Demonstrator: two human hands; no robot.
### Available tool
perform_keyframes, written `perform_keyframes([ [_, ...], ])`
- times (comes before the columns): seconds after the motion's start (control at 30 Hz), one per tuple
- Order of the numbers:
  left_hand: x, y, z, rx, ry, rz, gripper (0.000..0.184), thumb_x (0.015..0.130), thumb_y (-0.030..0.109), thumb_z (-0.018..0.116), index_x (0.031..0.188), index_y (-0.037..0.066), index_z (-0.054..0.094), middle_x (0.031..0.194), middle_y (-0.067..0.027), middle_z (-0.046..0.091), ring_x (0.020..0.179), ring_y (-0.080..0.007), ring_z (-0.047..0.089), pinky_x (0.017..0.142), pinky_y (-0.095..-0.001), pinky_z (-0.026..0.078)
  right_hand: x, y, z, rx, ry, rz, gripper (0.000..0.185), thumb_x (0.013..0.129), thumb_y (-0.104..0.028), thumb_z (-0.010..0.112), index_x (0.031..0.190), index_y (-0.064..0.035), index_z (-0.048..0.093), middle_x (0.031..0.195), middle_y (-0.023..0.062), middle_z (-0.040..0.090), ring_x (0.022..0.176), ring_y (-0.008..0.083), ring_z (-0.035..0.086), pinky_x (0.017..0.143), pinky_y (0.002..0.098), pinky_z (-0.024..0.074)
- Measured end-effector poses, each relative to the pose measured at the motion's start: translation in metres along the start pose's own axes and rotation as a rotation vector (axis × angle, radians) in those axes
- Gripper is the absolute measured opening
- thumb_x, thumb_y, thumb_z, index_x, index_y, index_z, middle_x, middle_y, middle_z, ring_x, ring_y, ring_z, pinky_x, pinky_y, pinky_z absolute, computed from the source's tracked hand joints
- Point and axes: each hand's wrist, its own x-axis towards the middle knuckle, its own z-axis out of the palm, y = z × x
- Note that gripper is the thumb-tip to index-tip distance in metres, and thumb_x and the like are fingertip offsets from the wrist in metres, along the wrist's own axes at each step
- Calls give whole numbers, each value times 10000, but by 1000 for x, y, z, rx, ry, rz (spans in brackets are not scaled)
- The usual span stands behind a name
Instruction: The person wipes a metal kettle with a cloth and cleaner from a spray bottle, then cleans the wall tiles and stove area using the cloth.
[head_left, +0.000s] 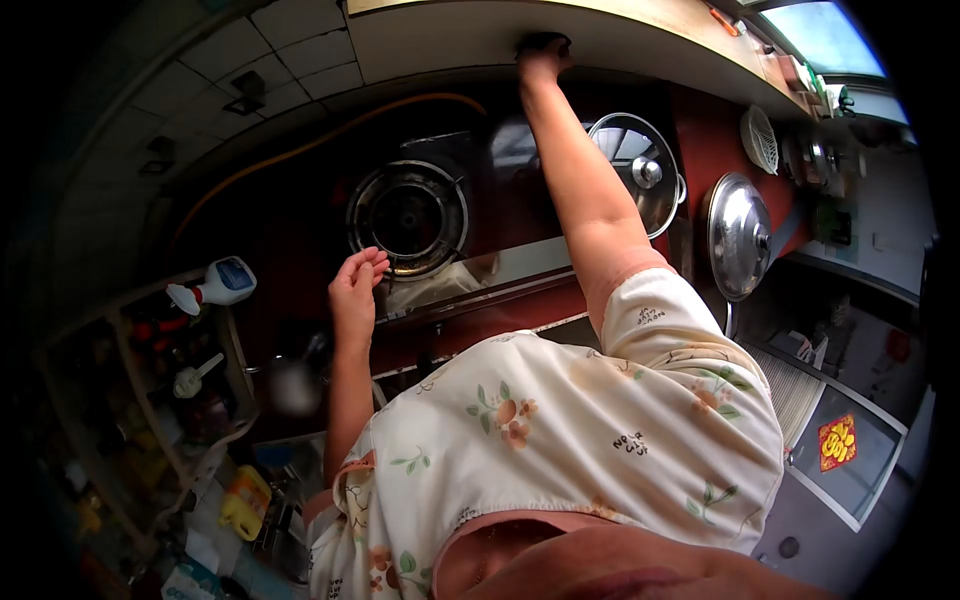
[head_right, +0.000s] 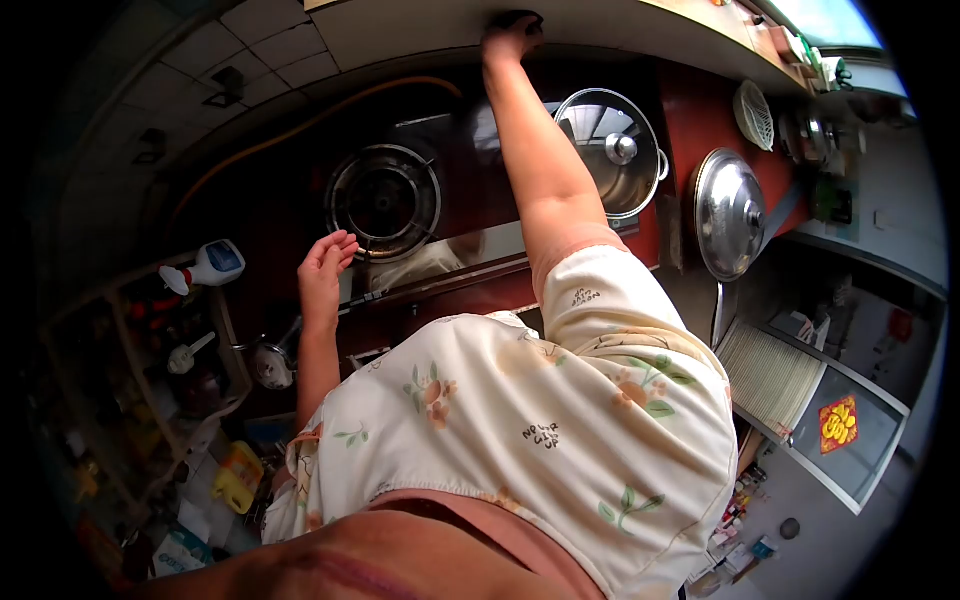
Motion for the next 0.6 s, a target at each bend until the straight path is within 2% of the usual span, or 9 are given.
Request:
perform_keyframes([
  [0.1,-1,-5,-1,-1,10,-35,283,1044,112,480,1227,-28,646,1151,-119,716,1035,-164,684,919,-287,517,-32,-1,-11,-640,56,-754,645,910,-158,608,1475,7,344,1496,172,333,1337,377,380,1122,458,341],
  [0.17,-1,-4,2,3,0,-49,284,1044,112,482,1228,-29,645,1153,-117,716,1035,-163,684,917,-285,516,-27,0,-8,-583,-14,-578,662,858,-101,644,1437,41,355,1473,196,322,1292,315,399,1125,428,333],
  [0.23,-3,-4,1,7,-4,-68,284,1043,113,484,1229,-30,644,1154,-115,716,1034,-163,684,915,-283,516,40,40,-7,-57,1,-476,569,916,-159,633,1390,42,392,1403,172,425,1184,286,478,1055,394,408],
  [0.27,-3,-4,-1,21,-6,-51,286,1043,116,483,1230,-31,643,1156,-115,716,1036,-163,684,914,-284,515,59,24,-26,476,-233,-216,512,970,-274,628,1352,9,438,1316,129,537,1079,293,544,985,391,467],
  [0.33,1,-2,-4,25,-2,-27,288,1043,118,482,1230,-31,642,1158,-115,716,1038,-163,683,912,-285,515,51,30,-10,121,233,-460,424,999,-441,571,1272,-116,551,1259,85,605,1012,245,587,917,383,498],
  [0.4,0,-6,-8,26,19,-30,288,1043,116,479,1228,-33,642,1158,-116,715,1039,-162,682,910,-287,513,46,20,-24,28,272,-447,399,1001,-458,552,1263,-158,566,1280,79,600,1030,236,588,908,377,497],
  [0.5,1,-13,-7,22,6,-60,285,1040,111,481,1227,-31,643,1152,-114,716,1039,-161,681,909,-288,511,4,1,-13,-623,-89,-551,809,805,-109,668,1480,83,265,1428,376,298,1271,426,390,1079,393,353],
  [0.57,2,-11,-3,19,-17,-64,283,1038,109,485,1226,-32,643,1147,-113,716,1038,-162,682,909,-285,510,-94,-58,6,-556,-266,-699,901,763,-30,625,1502,124,134,1397,441,134,1280,508,302,1138,405,269],
  [0.6,3,-11,-1,22,-33,-58,281,1037,106,488,1225,-33,643,1146,-114,715,1039,-164,683,907,-286,512,-141,-88,25,-511,-233,-712,836,825,-30,597,1524,107,159,1423,401,217,1323,492,297,1136,451,290],
])
